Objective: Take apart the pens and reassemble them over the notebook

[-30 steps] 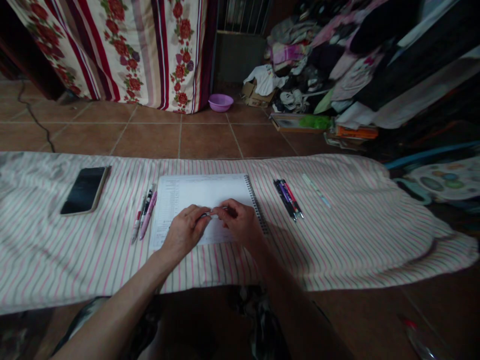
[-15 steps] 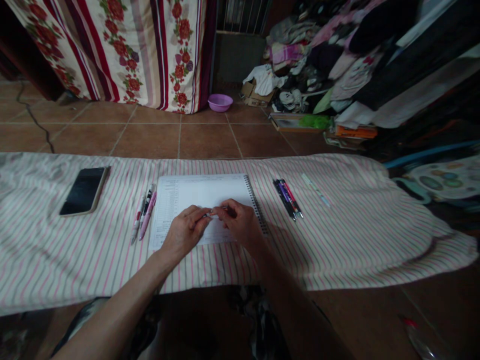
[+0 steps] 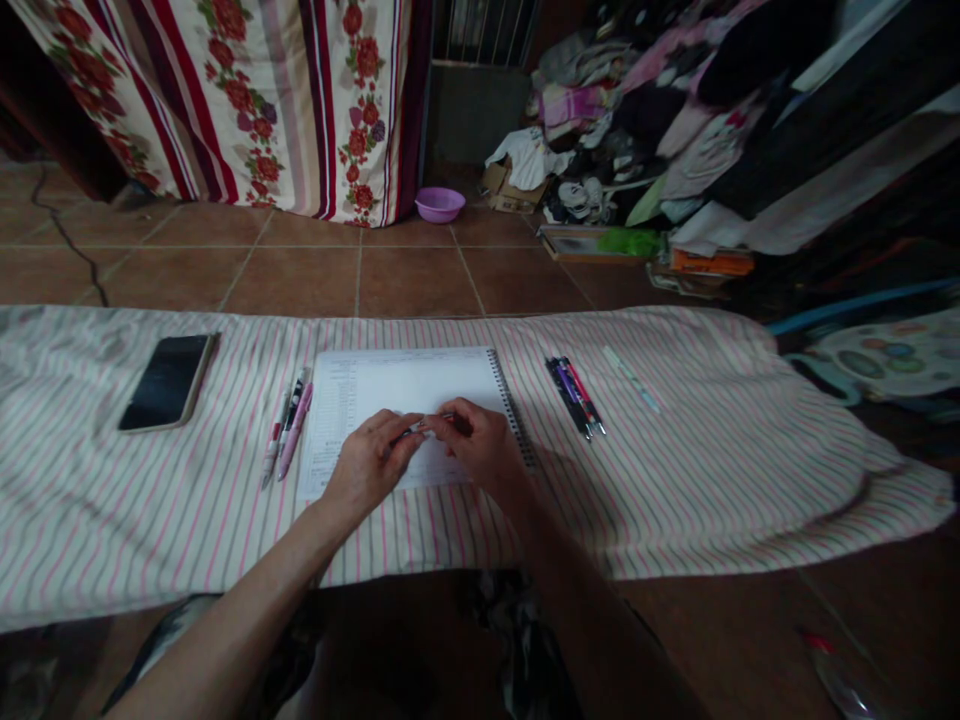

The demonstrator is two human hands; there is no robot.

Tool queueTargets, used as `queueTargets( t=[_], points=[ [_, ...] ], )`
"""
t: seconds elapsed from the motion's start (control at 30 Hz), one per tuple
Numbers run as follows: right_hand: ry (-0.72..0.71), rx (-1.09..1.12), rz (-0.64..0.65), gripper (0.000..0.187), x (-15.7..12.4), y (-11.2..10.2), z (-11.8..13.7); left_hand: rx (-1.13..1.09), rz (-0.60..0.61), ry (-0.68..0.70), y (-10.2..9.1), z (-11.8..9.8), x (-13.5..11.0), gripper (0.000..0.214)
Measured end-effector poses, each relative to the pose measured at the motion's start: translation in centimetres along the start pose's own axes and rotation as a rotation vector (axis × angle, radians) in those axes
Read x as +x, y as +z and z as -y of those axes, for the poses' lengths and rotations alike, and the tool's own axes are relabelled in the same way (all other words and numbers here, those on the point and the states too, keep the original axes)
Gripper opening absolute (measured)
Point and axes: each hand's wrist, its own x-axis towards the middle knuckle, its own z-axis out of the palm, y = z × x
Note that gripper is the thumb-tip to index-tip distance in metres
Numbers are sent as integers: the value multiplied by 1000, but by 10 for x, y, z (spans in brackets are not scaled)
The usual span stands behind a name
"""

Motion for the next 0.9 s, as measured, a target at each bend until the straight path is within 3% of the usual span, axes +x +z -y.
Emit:
queueTargets(
  t=[0.17,0.37,0.63,0.9],
  points=[
    [30,51,-3,19,0,2,1,-33,-22,3,2,3,0,21],
    [133,338,79,23,0,8,2,-48,-59,-59,2,2,1,18],
    [162,570,75,22,3,14,5,-175,-113,-80,-2,1,6,16],
    [140,608,21,29,5,14,10,-551,-161,-346,-3,-11,15,20]
  ],
)
